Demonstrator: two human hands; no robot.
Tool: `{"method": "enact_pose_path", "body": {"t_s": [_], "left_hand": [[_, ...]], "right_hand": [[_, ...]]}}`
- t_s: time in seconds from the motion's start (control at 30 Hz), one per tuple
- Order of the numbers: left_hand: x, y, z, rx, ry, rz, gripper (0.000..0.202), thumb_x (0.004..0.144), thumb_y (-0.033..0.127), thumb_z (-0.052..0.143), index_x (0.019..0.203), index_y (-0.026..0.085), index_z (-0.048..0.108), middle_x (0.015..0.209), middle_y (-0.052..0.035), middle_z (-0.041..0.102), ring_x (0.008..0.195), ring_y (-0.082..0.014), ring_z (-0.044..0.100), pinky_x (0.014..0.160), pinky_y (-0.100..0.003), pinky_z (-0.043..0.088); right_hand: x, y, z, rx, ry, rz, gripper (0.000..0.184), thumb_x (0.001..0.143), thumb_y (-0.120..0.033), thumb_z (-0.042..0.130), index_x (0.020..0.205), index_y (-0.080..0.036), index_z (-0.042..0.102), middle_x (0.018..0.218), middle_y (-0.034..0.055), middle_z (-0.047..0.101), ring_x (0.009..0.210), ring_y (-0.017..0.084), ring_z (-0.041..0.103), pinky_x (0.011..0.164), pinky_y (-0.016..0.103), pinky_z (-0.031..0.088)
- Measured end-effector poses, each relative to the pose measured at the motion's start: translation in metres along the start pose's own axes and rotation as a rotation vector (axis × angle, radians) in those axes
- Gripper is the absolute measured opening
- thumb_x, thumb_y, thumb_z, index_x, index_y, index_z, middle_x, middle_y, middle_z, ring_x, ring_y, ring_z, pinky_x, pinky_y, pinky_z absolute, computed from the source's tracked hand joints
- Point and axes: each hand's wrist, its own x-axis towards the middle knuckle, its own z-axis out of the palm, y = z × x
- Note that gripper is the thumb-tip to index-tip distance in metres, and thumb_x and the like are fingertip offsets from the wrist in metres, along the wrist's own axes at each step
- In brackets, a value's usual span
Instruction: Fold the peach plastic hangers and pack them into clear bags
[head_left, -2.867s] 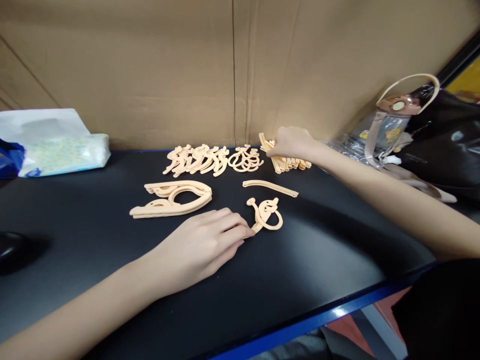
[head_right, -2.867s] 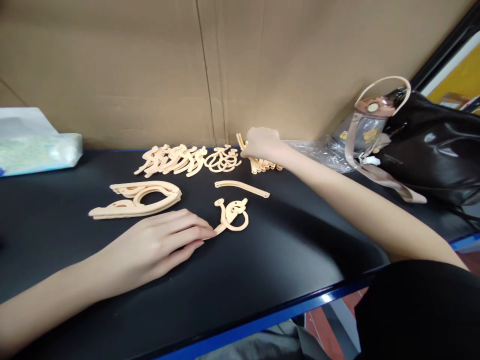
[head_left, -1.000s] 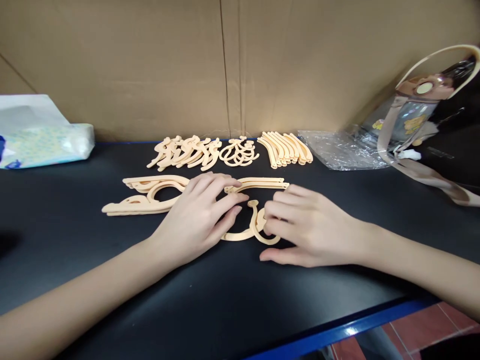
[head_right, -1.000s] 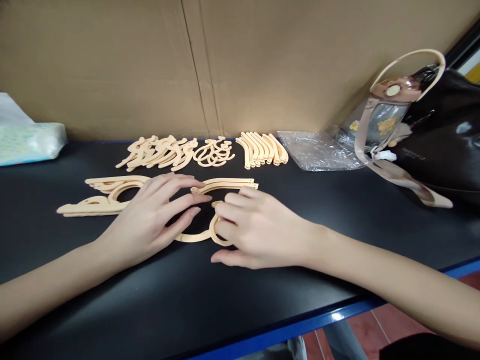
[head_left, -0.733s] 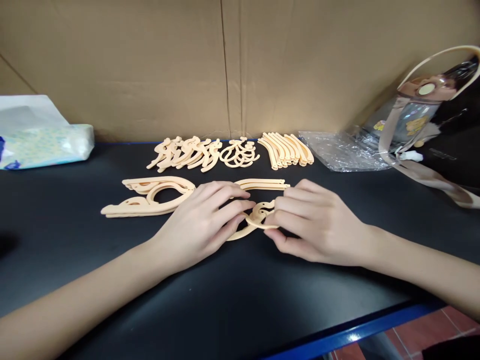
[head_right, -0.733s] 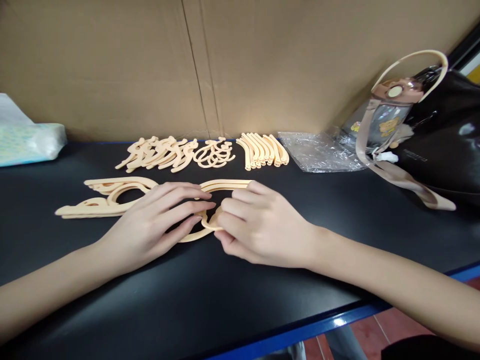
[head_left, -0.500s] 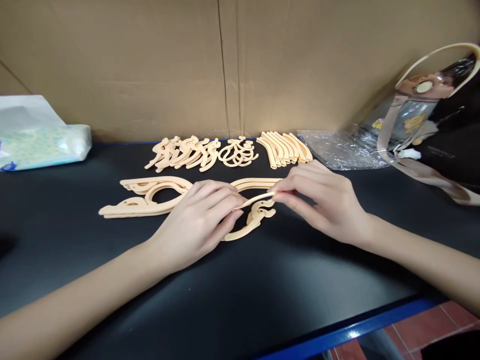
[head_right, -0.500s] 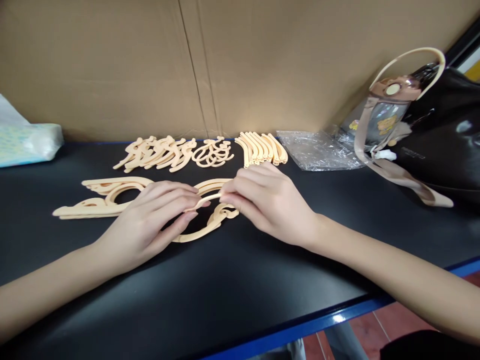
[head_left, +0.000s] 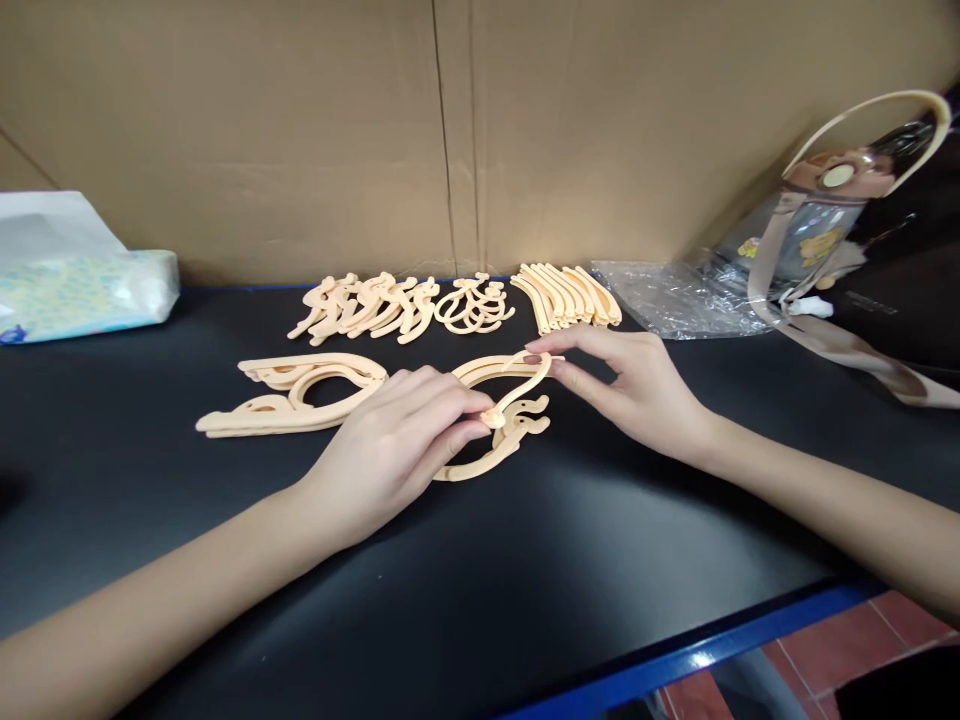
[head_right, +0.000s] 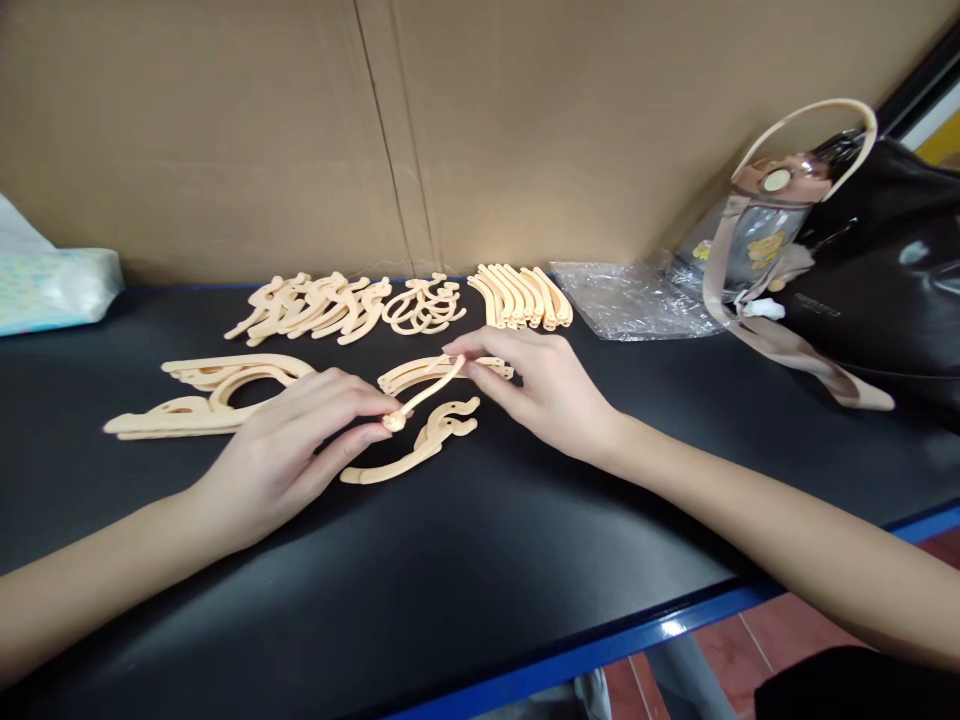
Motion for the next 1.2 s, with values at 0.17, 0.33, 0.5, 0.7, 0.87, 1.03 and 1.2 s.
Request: {"method": "enact_pose_path", "body": {"t_s": [0.17, 0.33, 0.5, 0.7, 0.87, 1.03, 1.2], "left_hand": [[0.001, 0.000, 0.001, 0.096, -0.010, 0.039, 0.013, 0.101, 0.019, 0.049, 0.096, 0.013, 0.060, 0.085, -0.0054, 0.064, 0.076, -0.0184, 0.053, 0.067, -0.031, 0.039], [0.001, 0.002, 0.002, 0.152, 0.008, 0.119, 0.013, 0.100, 0.020, 0.052, 0.095, 0.012, 0.060, 0.082, -0.0045, 0.066, 0.076, -0.0188, 0.054, 0.065, -0.031, 0.036], [0.001, 0.002, 0.002, 0.092, -0.022, 0.112, 0.011, 0.098, 0.023, 0.057, 0.093, 0.013, 0.062, 0.083, -0.0037, 0.067, 0.076, -0.0181, 0.056, 0.065, -0.032, 0.035], [0.001, 0.001, 0.003, 0.063, -0.021, 0.112, 0.009, 0.097, 0.021, 0.059, 0.095, 0.014, 0.064, 0.081, -0.0037, 0.065, 0.074, -0.0175, 0.054, 0.063, -0.030, 0.037], [0.000, 0.000, 0.003, 0.029, -0.060, 0.059, 0.013, 0.098, 0.021, 0.056, 0.106, 0.014, 0.064, 0.095, -0.0051, 0.069, 0.085, -0.0186, 0.059, 0.072, -0.031, 0.042], [-0.001, 0.003, 0.002, -0.039, -0.135, 0.063, 0.016, 0.098, 0.027, 0.057, 0.108, 0.018, 0.065, 0.099, -0.0034, 0.069, 0.090, -0.0180, 0.060, 0.076, -0.030, 0.043], [-0.003, 0.020, 0.002, -0.130, -0.209, 0.108, 0.018, 0.099, 0.023, 0.053, 0.111, 0.016, 0.064, 0.103, -0.0052, 0.069, 0.090, -0.0185, 0.060, 0.081, -0.031, 0.045]], "right_hand": [[-0.005, -0.015, 0.007, -0.043, -0.136, -0.213, 0.026, 0.092, -0.017, 0.059, 0.117, -0.015, 0.064, 0.103, 0.0052, 0.076, 0.095, 0.017, 0.070, 0.086, 0.033, 0.050], [-0.009, -0.023, 0.011, -0.084, -0.132, -0.259, 0.022, 0.094, -0.029, 0.062, 0.110, -0.014, 0.066, 0.098, 0.0049, 0.076, 0.095, 0.017, 0.069, 0.085, 0.031, 0.048], [-0.010, -0.024, 0.012, -0.040, -0.138, -0.225, 0.017, 0.093, -0.030, 0.065, 0.103, -0.015, 0.066, 0.092, 0.0025, 0.075, 0.083, 0.015, 0.068, 0.076, 0.029, 0.047], [-0.011, -0.027, 0.014, 0.117, -0.164, -0.144, 0.007, 0.096, -0.022, 0.059, 0.098, -0.017, 0.063, 0.088, 0.0028, 0.072, 0.081, 0.014, 0.065, 0.075, 0.027, 0.049], [-0.008, -0.019, 0.011, 0.234, -0.139, 0.008, 0.005, 0.094, -0.018, 0.061, 0.090, -0.016, 0.065, 0.086, 0.0011, 0.069, 0.076, 0.011, 0.063, 0.072, 0.023, 0.049], [0.000, 0.000, 0.007, 0.297, -0.026, 0.157, 0.019, 0.092, -0.020, 0.063, 0.110, -0.018, 0.067, 0.090, 0.0009, 0.068, 0.080, 0.012, 0.062, 0.075, 0.025, 0.052], [0.003, 0.018, 0.008, 0.255, 0.001, 0.194, 0.020, 0.095, -0.026, 0.058, 0.110, -0.020, 0.070, 0.104, 0.0063, 0.069, 0.096, 0.018, 0.063, 0.084, 0.034, 0.051]]}}
